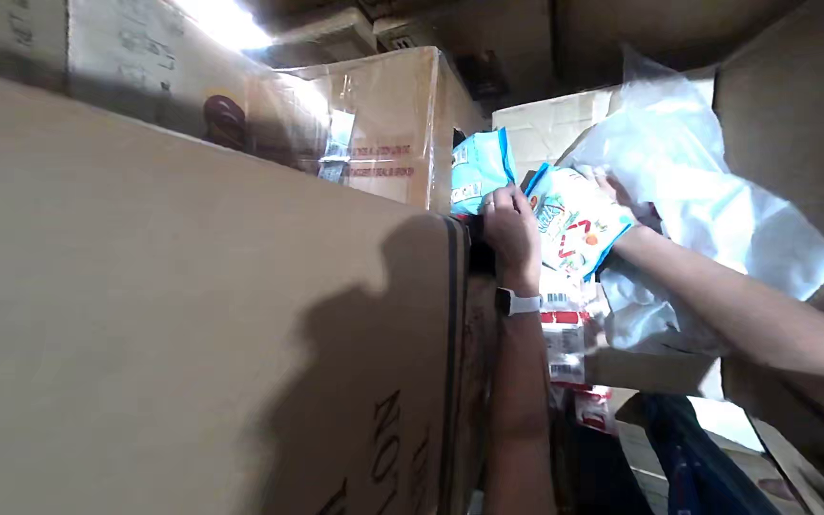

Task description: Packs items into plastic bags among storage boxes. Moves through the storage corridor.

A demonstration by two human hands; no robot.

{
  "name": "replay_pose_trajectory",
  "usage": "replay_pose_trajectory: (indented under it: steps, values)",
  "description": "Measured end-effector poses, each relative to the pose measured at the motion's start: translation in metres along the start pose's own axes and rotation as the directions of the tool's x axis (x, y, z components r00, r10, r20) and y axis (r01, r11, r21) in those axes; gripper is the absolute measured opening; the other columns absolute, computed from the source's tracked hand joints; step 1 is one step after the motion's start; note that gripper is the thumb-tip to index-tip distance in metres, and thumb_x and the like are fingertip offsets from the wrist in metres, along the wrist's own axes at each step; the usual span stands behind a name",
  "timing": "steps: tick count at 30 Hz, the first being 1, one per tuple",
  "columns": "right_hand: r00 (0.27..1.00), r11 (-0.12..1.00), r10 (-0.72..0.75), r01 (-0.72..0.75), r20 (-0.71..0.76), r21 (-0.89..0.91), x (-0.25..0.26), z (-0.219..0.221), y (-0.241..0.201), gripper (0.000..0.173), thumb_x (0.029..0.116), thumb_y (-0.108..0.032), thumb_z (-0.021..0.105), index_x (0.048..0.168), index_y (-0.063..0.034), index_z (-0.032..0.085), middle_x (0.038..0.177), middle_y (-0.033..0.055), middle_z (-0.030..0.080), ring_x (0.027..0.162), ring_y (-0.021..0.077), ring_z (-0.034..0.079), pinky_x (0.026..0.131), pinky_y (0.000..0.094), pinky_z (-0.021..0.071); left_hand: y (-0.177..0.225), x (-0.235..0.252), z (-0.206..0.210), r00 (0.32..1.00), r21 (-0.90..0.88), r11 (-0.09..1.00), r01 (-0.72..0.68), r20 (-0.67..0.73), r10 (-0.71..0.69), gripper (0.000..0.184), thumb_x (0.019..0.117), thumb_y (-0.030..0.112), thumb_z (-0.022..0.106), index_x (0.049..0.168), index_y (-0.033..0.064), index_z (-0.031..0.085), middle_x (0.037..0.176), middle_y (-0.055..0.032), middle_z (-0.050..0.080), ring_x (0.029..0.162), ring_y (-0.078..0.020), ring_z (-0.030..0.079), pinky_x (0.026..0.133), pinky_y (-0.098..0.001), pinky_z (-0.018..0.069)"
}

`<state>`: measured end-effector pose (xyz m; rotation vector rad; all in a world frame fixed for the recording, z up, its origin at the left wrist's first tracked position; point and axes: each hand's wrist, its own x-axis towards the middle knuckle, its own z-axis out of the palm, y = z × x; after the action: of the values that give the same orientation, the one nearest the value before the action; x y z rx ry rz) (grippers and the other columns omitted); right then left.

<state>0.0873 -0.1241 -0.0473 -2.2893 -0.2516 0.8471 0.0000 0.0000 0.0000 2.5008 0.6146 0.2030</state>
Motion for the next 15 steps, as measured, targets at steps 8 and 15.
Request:
replay_pose_trajectory:
  steps: [8,15]
  values:
    - [0.727,0.729,-0.67,0.606,-0.15,-0.317,-0.001,-0.037,-0.002,0.026,0.0971,0.003,0.056,0.121,0.0094,0.064,0.122,0.0315,0.064,0.112,0.0505,0.065,0.092,0.064,0.0517,-0.002,0.002,0.005,0.97,-0.032,0.996,-0.083,-0.231,0.074,0.021,0.1032,0.014,0.058,0.112,-0.0018,0.07,0.108,-0.0201,0.069,0.092,-0.0297,0.069,0.082,-0.043,0.0567]
    - [0.963,0.695,-0.235,0.26,-0.13,0.67,0.007,0.008,-0.03,0.04,0.1042,-0.028,0.06,0.131,0.0013,0.059,0.118,0.0134,0.068,0.106,0.0132,0.066,0.099,0.0348,0.0529,-0.02,-0.007,0.018,0.952,-0.196,0.968,-0.158,-0.289,0.097,0.021,0.1013,0.014,0.063,0.113,-0.0016,0.07,0.103,-0.0162,0.067,0.081,-0.0191,0.064,0.074,-0.0309,0.0546]
